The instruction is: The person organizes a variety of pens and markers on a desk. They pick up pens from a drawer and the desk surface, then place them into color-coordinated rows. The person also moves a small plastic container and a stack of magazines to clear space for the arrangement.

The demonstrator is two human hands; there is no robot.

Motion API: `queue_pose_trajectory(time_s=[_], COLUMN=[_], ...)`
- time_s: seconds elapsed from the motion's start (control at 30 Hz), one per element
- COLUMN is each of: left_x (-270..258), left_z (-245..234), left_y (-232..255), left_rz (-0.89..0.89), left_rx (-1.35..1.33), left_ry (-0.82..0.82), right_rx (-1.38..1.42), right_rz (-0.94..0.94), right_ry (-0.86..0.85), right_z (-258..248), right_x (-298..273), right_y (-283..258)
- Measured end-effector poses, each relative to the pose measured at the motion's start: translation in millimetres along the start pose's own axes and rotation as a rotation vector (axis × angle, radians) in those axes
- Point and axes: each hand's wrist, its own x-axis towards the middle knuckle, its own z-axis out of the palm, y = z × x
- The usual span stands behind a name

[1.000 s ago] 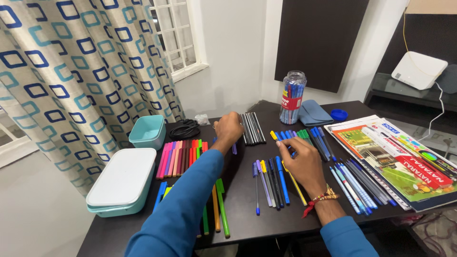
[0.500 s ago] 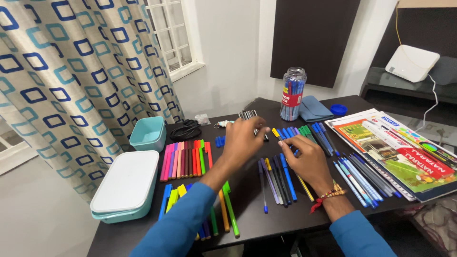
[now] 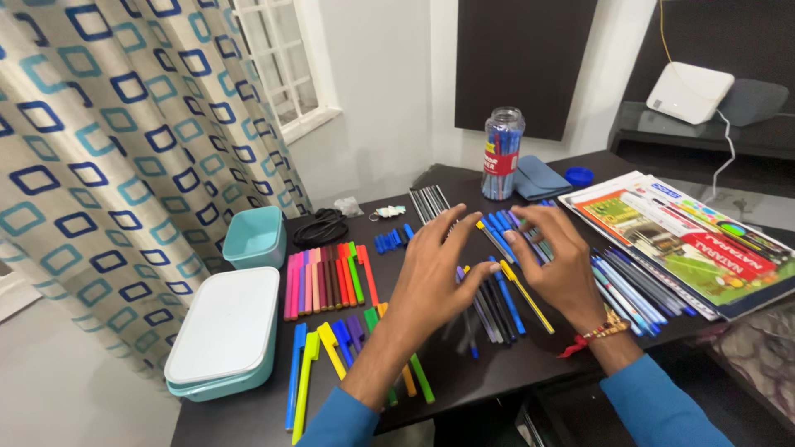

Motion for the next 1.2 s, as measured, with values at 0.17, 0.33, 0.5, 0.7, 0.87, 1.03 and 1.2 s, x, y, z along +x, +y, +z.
queue_pose_trajectory(time_s=[0.17,0.33,0.5,0.7,0.87,1.03,1.2], left_x=[-4.5,-9.1,-10.5,-14.3,-31.1,-62.7,-93.4], left_z=[2.6,10.1,25.1,52.9,79.3,115.7,156.2], left_y=[9.1,23.6,42.1,79.4,114.6,132.5,118.7], left_rz=[0.028,0.061,0.077,0.121,0.228,0.26,0.158], left_rx=[-0.051,-0.095,-0.155,-0.299,-0.443,-0.55,-0.594], left_ry=[-0.008,-0.028,-0.052,-0.092,-0.209,-0.431,-0.589], right_rx=[-0.056,-0.146,-0.205,-0.325,-0.383,-0.356,-0.369], right_rz=[-0.011,-0.003,0.021,0.155,0.324,0.424,0.716], right_ry=[-0.052,-0.113,-0.154,-0.161,-0.075,-0.072,-0.288], right_z=[-23.6,-61.4,-103.1,-159.4,-195.9,-213.3,-212.2], right_x=[1.0,-0.4,-18.1,-65.0,-114.2,-171.4,-232.9], right_y=[-12.6,-12.6,-7.4,-2.7,2.9,18.4,38.4])
